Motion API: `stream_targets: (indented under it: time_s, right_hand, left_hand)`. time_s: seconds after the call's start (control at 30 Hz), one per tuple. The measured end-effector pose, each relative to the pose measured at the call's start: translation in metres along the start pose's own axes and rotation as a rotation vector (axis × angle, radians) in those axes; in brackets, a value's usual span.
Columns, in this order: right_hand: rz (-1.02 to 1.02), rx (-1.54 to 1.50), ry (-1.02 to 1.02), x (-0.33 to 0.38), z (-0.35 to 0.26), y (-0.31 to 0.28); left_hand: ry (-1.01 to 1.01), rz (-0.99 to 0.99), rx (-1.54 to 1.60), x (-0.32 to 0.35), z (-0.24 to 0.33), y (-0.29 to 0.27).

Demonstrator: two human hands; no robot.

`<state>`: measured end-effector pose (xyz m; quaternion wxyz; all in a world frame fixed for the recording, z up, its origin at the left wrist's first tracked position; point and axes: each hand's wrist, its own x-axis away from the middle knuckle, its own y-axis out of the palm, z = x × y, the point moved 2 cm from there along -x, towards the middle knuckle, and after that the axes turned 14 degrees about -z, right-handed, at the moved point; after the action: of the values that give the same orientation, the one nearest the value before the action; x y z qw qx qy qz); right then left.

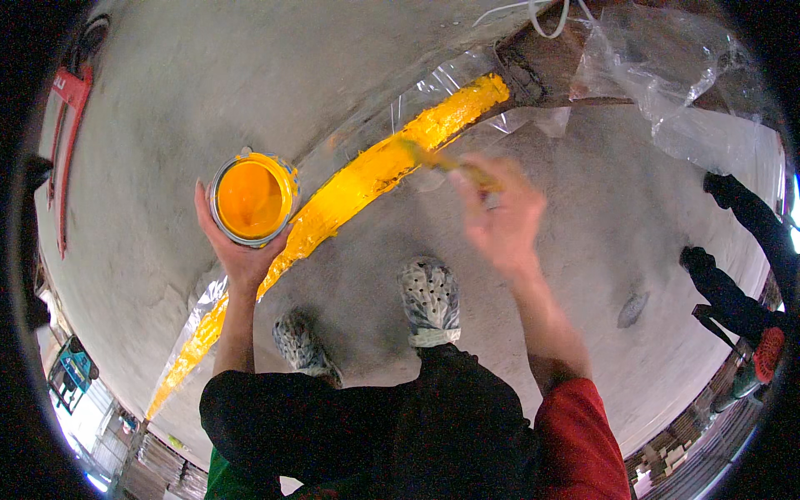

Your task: The person paints a yellow line on a concrete floor using a paintbrush and a paint can. They repeatedly dip the brush into the can and apply paint along a pre-marked strip, occasionally refilling the can from another container.

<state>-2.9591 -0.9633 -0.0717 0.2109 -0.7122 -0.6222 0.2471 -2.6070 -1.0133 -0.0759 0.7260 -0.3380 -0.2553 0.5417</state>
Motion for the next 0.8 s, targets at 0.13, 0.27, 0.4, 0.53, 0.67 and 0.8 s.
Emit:
stream_targets:
  time_s: [0.13,0.27,0.4,0.53,0.67,0.8]
  right_hand:
    - [-0.172,0.107,0.039,-0.002,0.008,0.014]
    - [0.181,0.279,0.121,-0.029,0.029,-0.024]
    - [0.236,0.216,0.169,-0.035,0.020,-0.031]
    - [0.147,0.070,0.243,-0.038,0.020,-0.011]
    - [0.315,0.330,0.151,-0.049,0.049,-0.031]
    - [0.327,0.520,0.011,-0.048,0.059,-0.036]
  left_hand:
    - [-0.001,-0.041,0.128,-0.001,0.001,0.001]
    - [0.003,-0.003,-0.003,0.002,0.002,-0.006]
    - [-0.026,-0.003,-0.017,0.002,0.002,-0.004]
    - [-0.013,-0.019,0.051,0.000,0.003,-0.001]
    - [-0.008,0.019,0.041,0.001,0.003,-0.005]
    - [-0.017,0.034,-0.018,0.003,0.001,-0.007]
